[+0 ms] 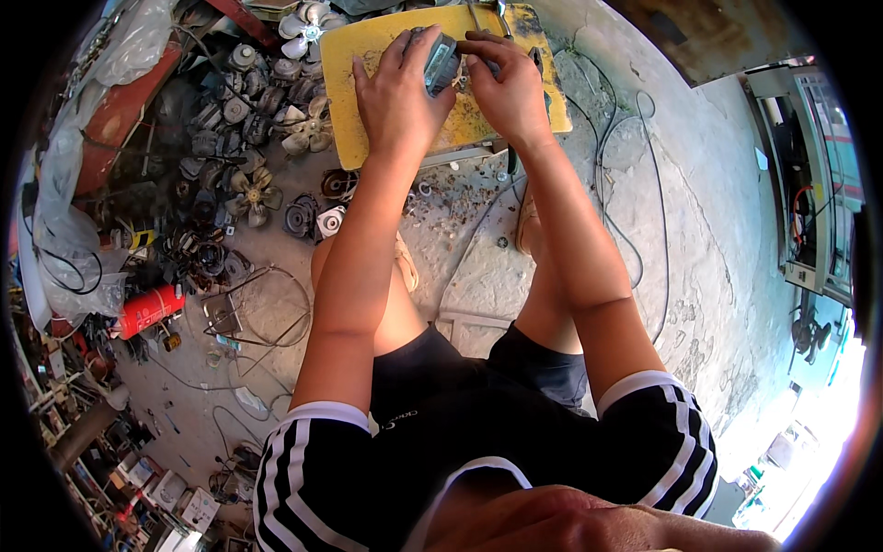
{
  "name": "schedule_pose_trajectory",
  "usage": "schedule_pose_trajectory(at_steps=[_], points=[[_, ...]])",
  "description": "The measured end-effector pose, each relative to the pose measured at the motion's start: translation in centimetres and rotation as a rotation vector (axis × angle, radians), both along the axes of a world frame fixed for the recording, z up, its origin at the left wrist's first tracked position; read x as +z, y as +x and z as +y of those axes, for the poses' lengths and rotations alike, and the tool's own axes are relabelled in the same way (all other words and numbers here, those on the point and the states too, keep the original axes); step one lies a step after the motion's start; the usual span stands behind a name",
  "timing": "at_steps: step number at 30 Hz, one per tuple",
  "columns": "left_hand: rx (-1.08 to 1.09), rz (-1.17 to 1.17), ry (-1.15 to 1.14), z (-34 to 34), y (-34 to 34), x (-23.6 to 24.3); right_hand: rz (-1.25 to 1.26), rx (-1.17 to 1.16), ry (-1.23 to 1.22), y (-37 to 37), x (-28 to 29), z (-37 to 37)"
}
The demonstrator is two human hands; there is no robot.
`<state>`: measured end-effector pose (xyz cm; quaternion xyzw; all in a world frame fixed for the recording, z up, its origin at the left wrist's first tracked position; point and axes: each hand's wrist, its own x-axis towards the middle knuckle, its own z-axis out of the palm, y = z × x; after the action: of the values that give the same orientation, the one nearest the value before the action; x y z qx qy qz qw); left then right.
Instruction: The person disassembles a small electric motor housing by removing screws with a screwdriver and prying the casing apart with pliers.
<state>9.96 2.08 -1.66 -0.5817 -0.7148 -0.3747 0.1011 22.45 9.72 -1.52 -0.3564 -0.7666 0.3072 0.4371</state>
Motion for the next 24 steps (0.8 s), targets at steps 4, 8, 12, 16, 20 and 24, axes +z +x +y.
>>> schedule_pose_trajectory(at_steps=[4, 8, 12, 16, 20, 24], points=[[0.034, -0.05, 0.039, -0.3, -0.1, 0.1, 0.06, 0.061, -0.074, -0.4, 0.7, -1.3], [0.052, -0.156, 0.005, -1.1, -0.4, 0.5, -0.016, -0.022, 0.124, -1.4, 0.4, -2.5], [-0.067, -0.236, -0.045, -2.6, -1.0, 1.6, -0.094, -0.126, 0.257, -2.0, -0.1, -3.1], [-0.25, -0.404, 0.003, -2.5, -2.9, 1.3, -0.067, -0.116, 0.187, -2.2, -0.5, -2.5], [-0.085, -0.368, 0.057, -1.1, -3.6, 0.7, -0.096, -0.113, 0.229, -2.4, -0.3, -2.6], [-0.022, -0.504, -0.016, -0.5, -3.6, 1.8, -0.101, -0.117, 0.255, -2.4, -0.3, -2.5]])
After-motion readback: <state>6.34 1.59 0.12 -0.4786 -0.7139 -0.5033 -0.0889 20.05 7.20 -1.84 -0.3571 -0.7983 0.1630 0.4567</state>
